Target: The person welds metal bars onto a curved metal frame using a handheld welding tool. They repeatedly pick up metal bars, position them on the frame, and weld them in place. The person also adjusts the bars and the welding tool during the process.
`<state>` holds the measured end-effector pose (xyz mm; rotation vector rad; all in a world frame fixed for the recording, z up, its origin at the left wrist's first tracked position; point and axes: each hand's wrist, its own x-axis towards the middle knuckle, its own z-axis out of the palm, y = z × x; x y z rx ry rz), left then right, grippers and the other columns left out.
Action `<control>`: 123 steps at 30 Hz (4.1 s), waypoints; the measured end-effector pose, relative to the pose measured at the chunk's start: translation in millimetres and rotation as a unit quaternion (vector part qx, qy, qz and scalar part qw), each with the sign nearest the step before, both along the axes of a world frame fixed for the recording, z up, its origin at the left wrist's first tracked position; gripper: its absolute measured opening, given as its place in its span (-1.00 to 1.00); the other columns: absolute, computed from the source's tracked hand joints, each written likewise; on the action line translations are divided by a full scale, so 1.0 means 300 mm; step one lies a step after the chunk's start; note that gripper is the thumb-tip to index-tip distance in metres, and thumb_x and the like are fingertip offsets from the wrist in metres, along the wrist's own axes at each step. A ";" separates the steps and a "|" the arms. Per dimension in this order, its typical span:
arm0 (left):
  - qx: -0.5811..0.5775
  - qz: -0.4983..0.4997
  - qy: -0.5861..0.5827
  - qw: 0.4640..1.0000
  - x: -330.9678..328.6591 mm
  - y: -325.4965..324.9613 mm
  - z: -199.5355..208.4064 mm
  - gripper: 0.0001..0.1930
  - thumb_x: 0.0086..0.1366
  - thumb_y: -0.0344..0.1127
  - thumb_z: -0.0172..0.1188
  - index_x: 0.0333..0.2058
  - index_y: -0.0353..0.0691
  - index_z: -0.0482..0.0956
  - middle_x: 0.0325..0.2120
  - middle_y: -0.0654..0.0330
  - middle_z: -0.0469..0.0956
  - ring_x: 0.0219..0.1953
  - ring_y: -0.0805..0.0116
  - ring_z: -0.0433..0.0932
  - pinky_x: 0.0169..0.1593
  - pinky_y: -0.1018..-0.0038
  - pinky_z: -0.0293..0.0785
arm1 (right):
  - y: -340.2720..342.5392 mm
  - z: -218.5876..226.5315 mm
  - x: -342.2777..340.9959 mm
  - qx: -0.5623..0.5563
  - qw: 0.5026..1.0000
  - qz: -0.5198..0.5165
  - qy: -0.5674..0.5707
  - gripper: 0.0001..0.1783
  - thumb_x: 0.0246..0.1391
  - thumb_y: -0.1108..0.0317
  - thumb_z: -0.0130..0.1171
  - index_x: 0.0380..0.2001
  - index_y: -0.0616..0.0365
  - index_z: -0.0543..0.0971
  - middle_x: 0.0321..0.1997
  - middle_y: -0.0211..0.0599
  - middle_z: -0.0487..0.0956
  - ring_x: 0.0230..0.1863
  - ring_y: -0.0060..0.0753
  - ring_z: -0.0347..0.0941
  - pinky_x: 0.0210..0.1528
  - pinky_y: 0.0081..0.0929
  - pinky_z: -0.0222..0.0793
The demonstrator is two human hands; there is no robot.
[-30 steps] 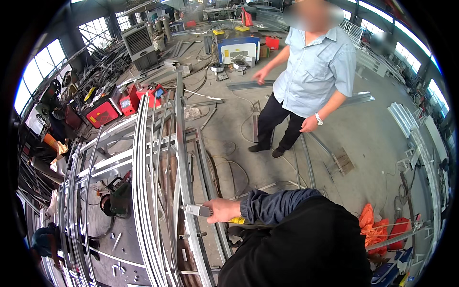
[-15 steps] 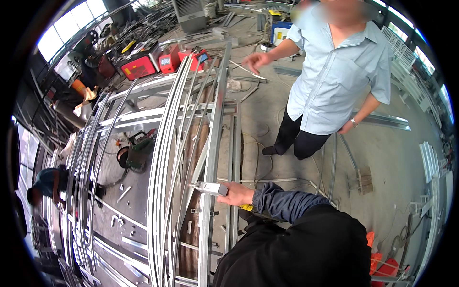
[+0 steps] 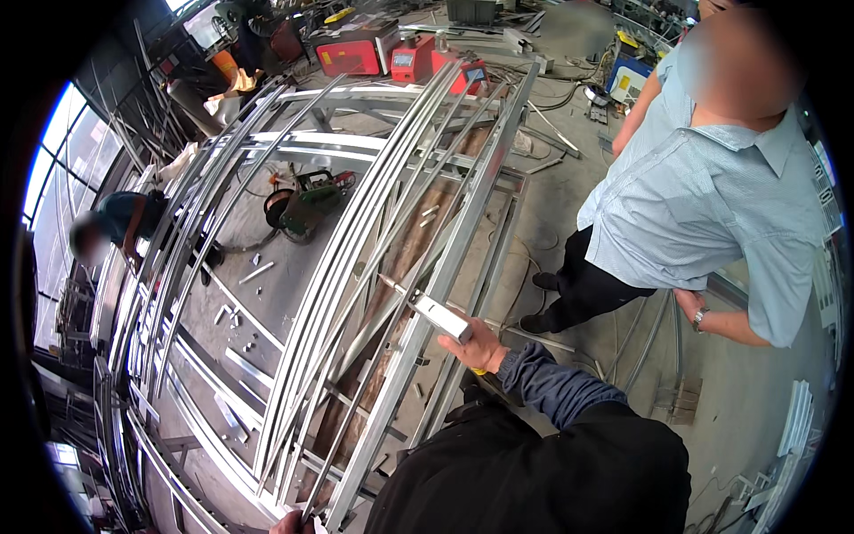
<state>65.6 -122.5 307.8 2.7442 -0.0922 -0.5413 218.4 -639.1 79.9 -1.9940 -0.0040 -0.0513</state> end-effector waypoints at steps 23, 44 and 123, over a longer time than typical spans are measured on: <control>-0.079 0.066 -0.063 0.993 -0.071 0.264 -0.174 -0.87 0.29 -0.39 0.34 -0.28 -0.33 0.65 -0.50 -0.20 0.58 -0.42 -0.33 0.60 -0.36 0.03 0.46 | 0.214 0.105 0.009 0.011 0.995 0.056 0.076 -0.38 0.31 0.09 0.32 0.32 0.16 0.52 -0.08 0.10 0.73 -0.05 0.19 0.70 0.01 -0.12 0.58; -0.020 0.089 0.002 0.996 0.110 0.681 -0.829 -0.70 0.30 -0.21 0.35 -0.33 -0.41 0.65 -0.52 -0.13 0.62 -0.44 0.02 0.65 -0.31 0.15 0.47 | 0.261 0.001 -0.064 -0.057 0.993 0.101 0.038 -0.32 0.30 0.07 0.36 0.40 0.04 0.48 -0.13 0.09 0.74 -0.09 0.18 0.71 0.00 -0.16 0.59; 0.077 0.145 -0.027 0.986 0.274 0.627 -1.135 -0.54 0.06 -0.35 0.51 -0.04 -0.18 0.59 -0.22 -0.03 0.75 -0.05 -0.16 0.71 -0.02 0.03 0.62 | 0.170 0.105 -0.045 0.029 0.993 0.044 0.109 -0.45 0.30 0.20 0.37 0.27 0.23 0.59 -0.10 -0.25 0.75 -0.15 -0.52 0.64 -0.03 -0.42 0.55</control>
